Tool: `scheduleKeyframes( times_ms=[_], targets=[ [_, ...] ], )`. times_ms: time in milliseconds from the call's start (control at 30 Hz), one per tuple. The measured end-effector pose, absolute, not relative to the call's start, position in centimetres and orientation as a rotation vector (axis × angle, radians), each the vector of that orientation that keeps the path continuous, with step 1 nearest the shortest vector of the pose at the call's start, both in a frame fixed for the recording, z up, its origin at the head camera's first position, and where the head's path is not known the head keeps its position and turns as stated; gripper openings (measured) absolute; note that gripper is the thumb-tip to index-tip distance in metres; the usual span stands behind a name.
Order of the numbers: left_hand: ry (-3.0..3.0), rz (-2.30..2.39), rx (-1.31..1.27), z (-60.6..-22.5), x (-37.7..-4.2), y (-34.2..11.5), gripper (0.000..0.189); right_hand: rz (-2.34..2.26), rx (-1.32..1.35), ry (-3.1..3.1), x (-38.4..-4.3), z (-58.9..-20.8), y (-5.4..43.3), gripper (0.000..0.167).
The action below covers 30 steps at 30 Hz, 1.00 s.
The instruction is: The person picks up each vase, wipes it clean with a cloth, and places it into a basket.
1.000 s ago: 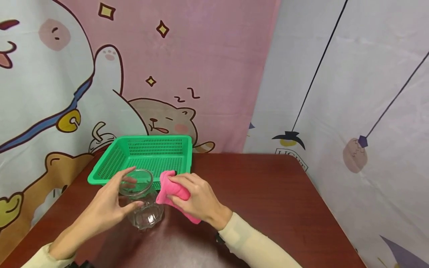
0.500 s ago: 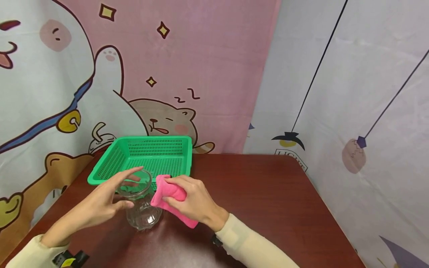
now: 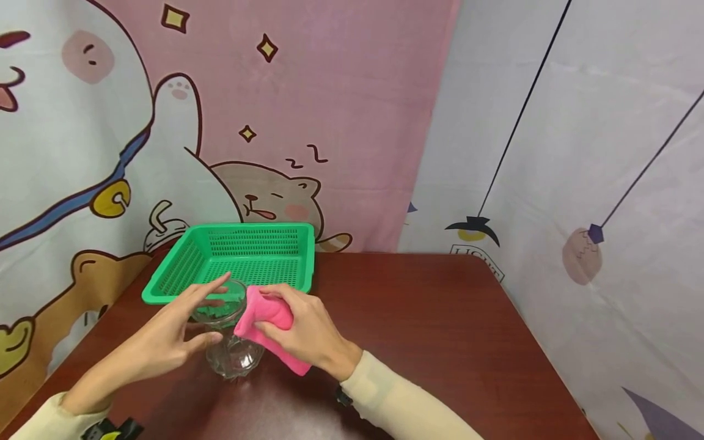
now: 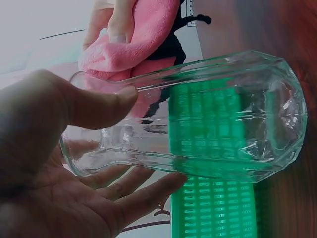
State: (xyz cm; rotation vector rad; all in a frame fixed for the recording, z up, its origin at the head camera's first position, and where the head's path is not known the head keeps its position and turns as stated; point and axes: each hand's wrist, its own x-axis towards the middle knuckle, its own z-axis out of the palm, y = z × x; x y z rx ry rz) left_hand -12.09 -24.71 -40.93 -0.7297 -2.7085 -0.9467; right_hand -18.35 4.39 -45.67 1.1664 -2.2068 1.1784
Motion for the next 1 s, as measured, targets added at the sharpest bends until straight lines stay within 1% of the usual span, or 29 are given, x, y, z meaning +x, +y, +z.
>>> scheduleKeyframes(
  times_ms=[167,400,500,567,633,767,833,900,1000],
  targets=[
    [-2.662,-0.942,-0.755,-41.1,-12.2,-24.6,0.109,1.179,1.157,-2.205,-18.2,-46.1,3.6,0.055],
    [-2.664,-0.966,-0.745,-41.1,-12.1,-24.4,0.109,1.113,1.176,-2.139,-18.0,-46.8,2.7,0.042],
    [-2.672,-0.998,-0.749,-41.2,-12.1,-24.4,0.108,1.092,1.194,-2.137,-17.9,-47.1,2.5,0.040],
    [-2.682,-1.017,-0.749,-41.2,-12.0,-24.5,0.108,1.083,1.207,-2.156,-17.8,-47.3,2.4,0.042],
    [-2.689,-1.026,-0.752,-41.2,-12.0,-24.6,0.108,1.065,1.232,-2.183,-17.7,-47.3,2.4,0.048],
    [-2.691,-1.043,-0.755,-41.3,-12.0,-24.7,0.109,0.969,1.302,-2.246,-17.5,-47.2,2.1,0.069],
    [-2.686,-1.047,-0.763,-41.3,-12.1,-24.8,0.108,0.914,1.329,-2.255,-17.5,-47.1,2.0,0.075],
    [-2.691,-1.042,-0.756,-41.4,-12.0,-24.8,0.108,0.875,1.345,-2.255,-17.6,-47.0,2.0,0.076],
    [-2.700,-0.998,-0.748,-41.3,-12.1,-24.9,0.107,0.828,1.366,-2.259,-17.7,-46.7,2.1,0.066]
  ],
)
